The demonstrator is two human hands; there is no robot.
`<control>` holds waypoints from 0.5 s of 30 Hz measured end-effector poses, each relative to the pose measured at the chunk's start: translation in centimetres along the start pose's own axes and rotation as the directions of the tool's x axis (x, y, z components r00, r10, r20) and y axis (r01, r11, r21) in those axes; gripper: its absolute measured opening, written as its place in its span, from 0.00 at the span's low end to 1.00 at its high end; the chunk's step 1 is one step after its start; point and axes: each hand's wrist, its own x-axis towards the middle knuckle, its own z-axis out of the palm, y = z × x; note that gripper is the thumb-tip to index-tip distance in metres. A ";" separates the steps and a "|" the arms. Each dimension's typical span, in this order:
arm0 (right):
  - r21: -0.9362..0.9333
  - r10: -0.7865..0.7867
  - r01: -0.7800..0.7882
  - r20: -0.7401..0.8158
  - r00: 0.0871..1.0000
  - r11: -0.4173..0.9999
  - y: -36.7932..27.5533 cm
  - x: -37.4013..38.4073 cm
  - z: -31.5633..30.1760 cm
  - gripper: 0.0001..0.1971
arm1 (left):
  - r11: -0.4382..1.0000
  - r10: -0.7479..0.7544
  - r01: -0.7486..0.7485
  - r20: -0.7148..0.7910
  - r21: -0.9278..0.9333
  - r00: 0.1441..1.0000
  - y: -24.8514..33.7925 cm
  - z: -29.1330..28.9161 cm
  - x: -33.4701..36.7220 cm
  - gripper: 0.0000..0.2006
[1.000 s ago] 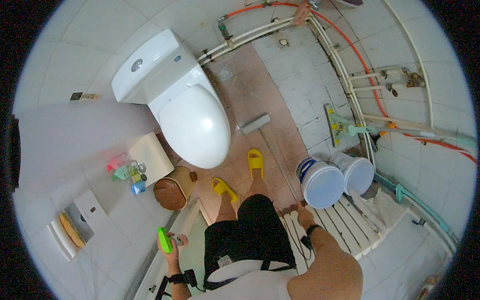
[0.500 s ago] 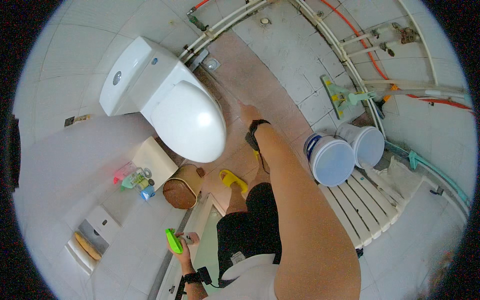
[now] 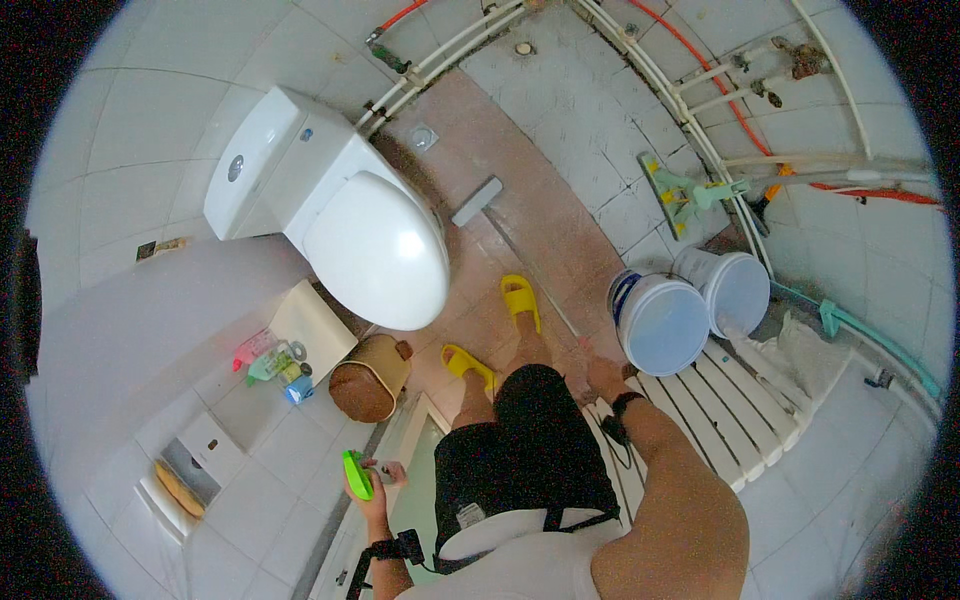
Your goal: The person uses a squeegee to wipe the tiled bathroom floor and subsequently rinses the floor and plumbing fixtures using a handheld shower head.
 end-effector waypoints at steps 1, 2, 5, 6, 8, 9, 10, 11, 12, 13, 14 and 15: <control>0.050 -0.156 0.170 -0.201 0.967 0.984 -0.8 0.7 -0.2 0.30 | 1.000 0.004 -0.004 0.026 -0.001 1.000 0.1 -0.2 0.2 0.21; 0.065 -0.288 0.340 -0.400 0.870 0.938 -2.2 2.1 -0.8 0.29 | 1.000 0.005 -0.005 0.028 -0.001 1.000 -0.1 -0.3 0.4 0.21; 0.690 -0.116 0.321 -0.327 0.938 0.649 -9.9 10.2 -6.0 0.25 | 0.998 0.044 -0.046 0.047 0.048 0.998 -0.3 -0.5 0.6 0.22; 0.726 -0.278 0.356 -0.232 0.932 0.588 -14.8 7.1 -11.3 0.22 | 0.998 0.026 -0.026 0.011 0.049 1.000 -0.2 -0.8 0.0 0.23; 0.207 -0.218 0.330 -0.428 0.877 0.921 -17.5 12.5 -14.3 0.27 | 0.999 0.030 -0.030 0.018 0.034 0.999 0.2 -0.4 0.0 0.23; 0.046 -0.227 0.272 -0.425 0.876 0.961 -19.4 14.0 -16.1 0.27 | 0.998 0.045 -0.045 -0.012 0.049 0.999 0.0 -0.4 -0.5 0.24; 0.010 -0.262 0.319 -0.547 0.795 0.948 -20.0 15.5 -16.9 0.25 | 0.997 0.062 -0.060 -0.039 0.057 0.997 -0.2 -0.6 -0.9 0.24; -0.032 -0.291 0.361 -0.656 0.696 0.932 -20.1 16.9 -17.6 0.24 | 0.997 0.065 -0.063 -0.032 0.054 0.997 -0.4 -1.0 -1.2 0.24; -0.069 -0.292 0.337 -0.679 0.674 0.939 -19.4 18.3 -19.2 0.24 | 0.999 0.021 -0.021 -0.010 0.042 1.000 -0.5 -1.6 -1.5 0.24; -0.108 -0.293 0.309 -0.701 0.650 0.945 -18.3 19.2 -20.8 0.24 | 0.999 -0.022 0.021 0.014 0.027 1.000 -0.4 -1.9 -1.5 0.25; -0.174 -0.316 0.273 -0.675 0.667 0.946 -16.7 19.6 -22.1 0.21 | 1.000 -0.003 0.003 -0.032 -0.001 0.999 1.3 -1.3 -1.4 0.23; -0.243 -0.341 0.239 -0.647 0.682 0.940 -15.1 19.2 -23.3 0.20 | 1.000 -0.004 0.003 -0.036 -0.005 0.999 0.3 -1.9 -1.6 0.23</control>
